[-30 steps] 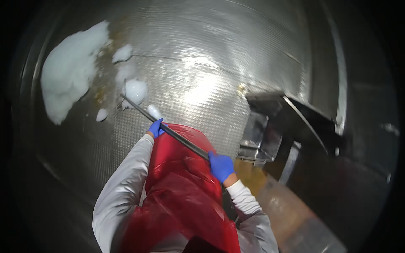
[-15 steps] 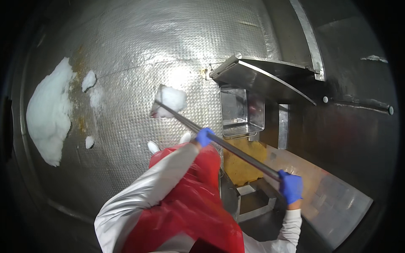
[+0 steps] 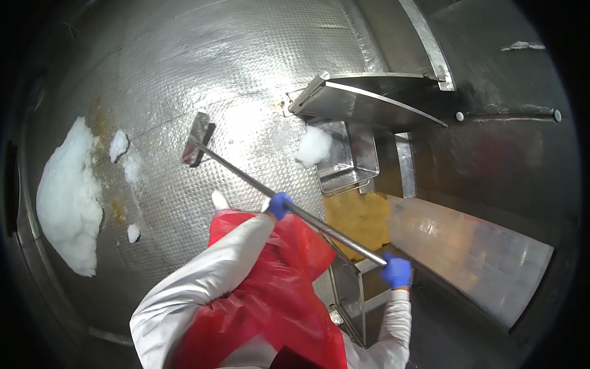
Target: The person enters a large stainless steel freezer, places a metal tray inside, and uses a long-handled shovel to scrape and transfer ice from the freezer floor into the tray. A coworker assists by holding the tray steady while the person continues shoveling.
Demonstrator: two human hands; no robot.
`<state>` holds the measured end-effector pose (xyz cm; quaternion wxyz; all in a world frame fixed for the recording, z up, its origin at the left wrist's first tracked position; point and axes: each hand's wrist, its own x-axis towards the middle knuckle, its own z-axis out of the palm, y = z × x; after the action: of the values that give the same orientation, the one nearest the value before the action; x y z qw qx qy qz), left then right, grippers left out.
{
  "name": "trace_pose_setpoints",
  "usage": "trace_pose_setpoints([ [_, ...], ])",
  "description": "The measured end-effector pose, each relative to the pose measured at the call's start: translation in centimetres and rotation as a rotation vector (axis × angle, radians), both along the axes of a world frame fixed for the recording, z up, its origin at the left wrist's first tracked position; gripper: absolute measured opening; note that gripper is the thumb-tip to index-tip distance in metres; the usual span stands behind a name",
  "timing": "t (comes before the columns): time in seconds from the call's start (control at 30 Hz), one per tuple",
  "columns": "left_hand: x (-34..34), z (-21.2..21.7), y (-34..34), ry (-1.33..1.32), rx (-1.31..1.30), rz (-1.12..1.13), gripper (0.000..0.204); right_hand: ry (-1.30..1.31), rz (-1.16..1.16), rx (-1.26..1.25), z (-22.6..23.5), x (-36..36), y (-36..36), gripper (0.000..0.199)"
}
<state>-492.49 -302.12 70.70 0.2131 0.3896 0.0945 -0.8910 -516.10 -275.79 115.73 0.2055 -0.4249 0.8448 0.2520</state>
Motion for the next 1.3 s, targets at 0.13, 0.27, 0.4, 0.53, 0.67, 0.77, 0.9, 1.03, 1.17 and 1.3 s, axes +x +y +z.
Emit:
trace_pose_setpoints([
  [0.13,16.4,-6.1,-9.1,-0.352,0.076,0.003,0.011,-0.301,0.013,0.184,-9.3,8.7,-9.1,0.030],
  [0.27,29.3,-2.1,-21.5,-0.796,-0.037,0.059,0.011,-0.566,-0.095,0.137,-15.6,21.2,-17.9,0.035],
  [0.4,47.2,-2.7,-33.2,-0.720,-0.124,0.357,0.011,-0.628,0.097,0.019,-18.6,32.8,-33.4,0.034],
  [0.53,54.5,-3.0,-39.6,-0.971,-0.135,0.326,0.012,-0.834,0.309,-0.107,-23.3,44.0,-48.2,0.039],
  [0.67,57.4,-1.7,-46.5,-0.944,-0.262,0.361,0.015,-0.886,0.446,-0.393,-27.9,55.7,-61.1,0.043],
  [0.77,61.3,0.0,-50.2,-1.025,-0.380,0.262,0.020,-1.006,0.219,0.007,-24.1,60.3,-68.0,0.048],
  [0.9,58.7,2.6,-49.0,-1.032,-0.336,0.038,0.020,-1.119,-0.013,0.225,-23.1,58.7,-68.0,0.044],
  [1.03,55.4,3.9,-46.6,-1.000,-0.336,-0.072,0.022,-0.895,0.241,-0.026,-26.0,56.4,-62.5,0.039],
  [1.17,47.7,3.6,-43.2,-0.953,-0.298,-0.172,0.023,-0.724,0.220,-0.089,-26.6,47.9,-55.3,0.043],
  [1.3,41.1,1.1,-38.2,-0.645,-0.367,-0.370,0.023,-0.712,0.154,-0.023,-21.2,36.0,-47.3,0.047],
])
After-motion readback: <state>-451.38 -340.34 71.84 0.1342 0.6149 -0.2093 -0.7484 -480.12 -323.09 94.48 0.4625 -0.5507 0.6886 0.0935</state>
